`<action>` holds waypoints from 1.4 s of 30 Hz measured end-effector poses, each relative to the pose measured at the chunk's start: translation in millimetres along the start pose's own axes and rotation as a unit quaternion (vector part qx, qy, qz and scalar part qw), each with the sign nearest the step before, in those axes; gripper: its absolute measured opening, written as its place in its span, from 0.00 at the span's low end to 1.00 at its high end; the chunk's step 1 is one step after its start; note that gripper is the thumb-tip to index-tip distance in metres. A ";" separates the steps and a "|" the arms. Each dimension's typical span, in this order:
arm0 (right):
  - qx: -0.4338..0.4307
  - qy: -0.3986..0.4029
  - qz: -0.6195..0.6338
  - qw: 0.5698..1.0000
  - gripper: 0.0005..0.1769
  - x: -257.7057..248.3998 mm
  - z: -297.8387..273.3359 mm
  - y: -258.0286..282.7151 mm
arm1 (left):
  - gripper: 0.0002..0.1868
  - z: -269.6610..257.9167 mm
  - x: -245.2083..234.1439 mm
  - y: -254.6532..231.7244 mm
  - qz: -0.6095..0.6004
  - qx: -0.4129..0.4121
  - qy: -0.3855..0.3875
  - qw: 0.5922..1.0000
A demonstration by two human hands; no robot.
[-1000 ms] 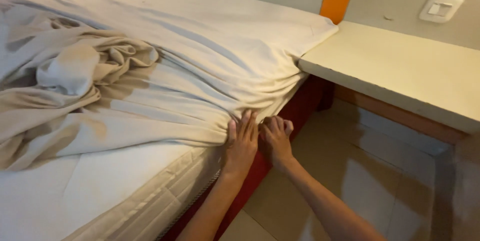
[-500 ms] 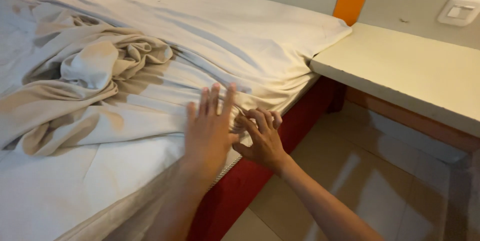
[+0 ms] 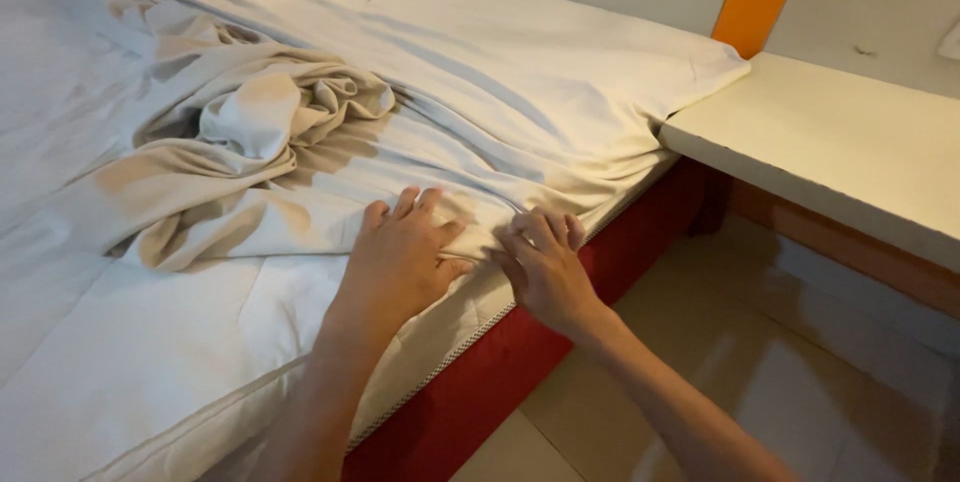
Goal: The person makes a bed in a hotel room. They pull a light blanket across the mattress, spread it over the bed, and tuck and smooth its edges along the sides and corners, working around the bed to straighten the fabric.
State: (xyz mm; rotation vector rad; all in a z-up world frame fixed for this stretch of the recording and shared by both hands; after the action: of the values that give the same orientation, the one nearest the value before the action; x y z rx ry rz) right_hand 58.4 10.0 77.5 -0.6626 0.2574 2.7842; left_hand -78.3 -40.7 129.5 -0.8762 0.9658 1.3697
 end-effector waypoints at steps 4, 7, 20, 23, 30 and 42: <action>0.008 0.067 0.023 0.997 0.07 -18.1 5.0 10.7 | 0.35 -4.1 -4.4 23.5 -0.032 -0.018 0.026 0.999; -0.005 0.119 0.052 0.991 0.06 -27.3 7.8 19.9 | 0.24 -10.5 -8.1 35.3 -0.078 -0.048 0.037 0.995; 0.080 0.243 0.091 0.963 0.11 -24.6 32.9 52.9 | 0.14 -35.7 -20.8 -16.5 -0.142 0.160 -0.006 0.977; -0.001 0.160 0.083 0.984 0.33 -30.0 43.9 75.2 | 0.13 -36.5 -11.9 -12.9 -0.116 0.108 0.039 0.987; -0.004 0.216 0.076 0.974 0.24 3.4 37.1 68.7 | 0.17 -37.1 -49.9 -1.5 -0.132 0.009 -0.007 0.991; 0.070 0.178 0.118 0.974 0.22 66.0 111.2 64.0 | 0.34 -19.2 -47.4 130.0 0.102 -0.109 -0.069 0.986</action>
State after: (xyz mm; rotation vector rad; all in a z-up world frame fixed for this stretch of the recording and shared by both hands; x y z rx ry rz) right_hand -63.6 -10.7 151.8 -1.1620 0.6352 2.8110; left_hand -207.4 -72.7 172.3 -0.8480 0.8253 1.7129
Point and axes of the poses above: each hand's wrist, its own z-axis towards the middle knuckle, its own x-axis out of the palm, y = z × x, the point moved 9 cm from there along z, towards the middle knuckle, and after that the axes turned 3 degrees about z, right-handed, at the moved point
